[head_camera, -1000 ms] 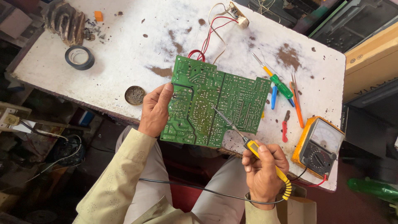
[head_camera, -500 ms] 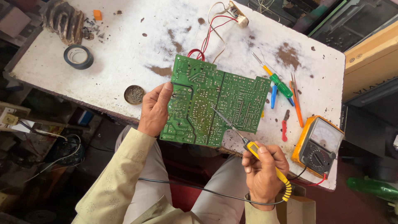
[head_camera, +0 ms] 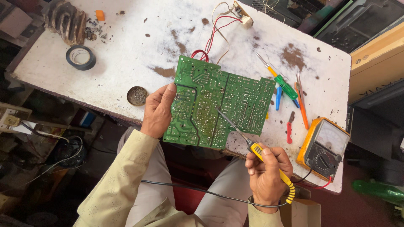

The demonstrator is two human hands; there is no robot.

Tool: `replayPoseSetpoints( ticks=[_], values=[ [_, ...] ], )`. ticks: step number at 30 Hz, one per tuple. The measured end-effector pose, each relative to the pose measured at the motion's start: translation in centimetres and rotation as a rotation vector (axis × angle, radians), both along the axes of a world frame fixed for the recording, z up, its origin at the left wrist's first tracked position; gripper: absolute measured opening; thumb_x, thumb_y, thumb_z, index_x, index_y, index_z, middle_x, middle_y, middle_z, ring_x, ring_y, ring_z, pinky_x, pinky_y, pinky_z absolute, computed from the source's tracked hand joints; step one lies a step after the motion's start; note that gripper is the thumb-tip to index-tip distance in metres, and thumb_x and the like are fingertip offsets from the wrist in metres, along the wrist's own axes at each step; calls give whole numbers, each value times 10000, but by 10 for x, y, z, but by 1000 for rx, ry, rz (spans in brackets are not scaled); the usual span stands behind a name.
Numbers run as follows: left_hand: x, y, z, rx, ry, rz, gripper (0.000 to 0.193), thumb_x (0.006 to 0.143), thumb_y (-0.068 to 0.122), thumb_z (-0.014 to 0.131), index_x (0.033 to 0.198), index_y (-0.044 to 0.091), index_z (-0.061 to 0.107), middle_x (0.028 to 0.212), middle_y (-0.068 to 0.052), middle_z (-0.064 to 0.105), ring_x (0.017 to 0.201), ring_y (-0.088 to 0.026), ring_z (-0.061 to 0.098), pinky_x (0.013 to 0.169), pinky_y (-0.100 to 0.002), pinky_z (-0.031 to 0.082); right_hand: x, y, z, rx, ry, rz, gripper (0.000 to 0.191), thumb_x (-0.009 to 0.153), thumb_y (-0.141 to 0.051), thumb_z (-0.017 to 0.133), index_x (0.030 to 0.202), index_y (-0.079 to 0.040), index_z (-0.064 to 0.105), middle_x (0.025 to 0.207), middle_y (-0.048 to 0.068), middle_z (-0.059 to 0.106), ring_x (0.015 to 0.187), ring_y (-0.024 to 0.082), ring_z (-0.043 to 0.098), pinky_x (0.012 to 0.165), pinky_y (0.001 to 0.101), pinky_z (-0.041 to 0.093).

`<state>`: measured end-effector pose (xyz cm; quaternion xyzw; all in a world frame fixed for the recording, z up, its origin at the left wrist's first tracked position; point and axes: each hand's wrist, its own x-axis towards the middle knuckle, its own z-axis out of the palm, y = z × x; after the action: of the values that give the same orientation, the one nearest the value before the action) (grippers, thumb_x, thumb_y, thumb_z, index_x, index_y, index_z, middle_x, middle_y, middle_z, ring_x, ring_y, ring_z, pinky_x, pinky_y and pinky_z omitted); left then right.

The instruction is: The person holds a green circuit board and uses a soldering iron to reflow solder on multiple joints. They repeatedly dip a small tool into a tin of solder paste and apply it to specific points on the board, then use the soldering iron to melt and smooth the solder. The person works methodically across different sections of the board.

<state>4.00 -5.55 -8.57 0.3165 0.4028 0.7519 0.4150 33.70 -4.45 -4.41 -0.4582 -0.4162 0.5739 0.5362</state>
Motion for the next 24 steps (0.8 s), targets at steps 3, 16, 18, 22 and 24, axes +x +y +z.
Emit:
replayPoseSetpoints(
  ticks=[3,16,18,22,24],
  values=[
    [0,0,1,-8,3,3,443,1110,293,512,1309,-77,652,1202,-76,724,1086,-98,640,954,-245,510,-1,0,0,-3,13,1,159,974,-140,608,939,11,644,756,175,683,554,189,605,459,264,423],
    [0,0,-1,15,2,-3,436,1119,281,507,1317,-80,648,1206,-71,720,1082,-96,639,947,-241,512,-1,-4,1,27,-8,15,147,972,-117,598,960,20,649,768,186,691,562,204,613,468,272,430],
    [0,0,-1,12,5,0,434,1120,280,506,1313,-81,650,1204,-69,720,1081,-95,637,946,-240,510,3,-5,2,51,25,6,142,979,-113,587,977,13,651,784,183,691,581,204,615,483,277,441],
    [-1,0,-1,1,18,6,429,1122,280,506,1302,-78,658,1198,-64,720,1077,-89,630,941,-236,505,18,-6,0,44,47,-54,128,994,-119,579,977,-2,629,806,177,685,603,219,619,488,284,438],
    [0,0,-2,-3,15,3,427,1122,282,505,1297,-74,663,1190,-61,722,1066,-87,629,930,-235,506,28,-7,-5,63,67,-60,150,1003,-137,584,971,2,631,793,177,674,593,219,603,476,280,415]
  ],
)
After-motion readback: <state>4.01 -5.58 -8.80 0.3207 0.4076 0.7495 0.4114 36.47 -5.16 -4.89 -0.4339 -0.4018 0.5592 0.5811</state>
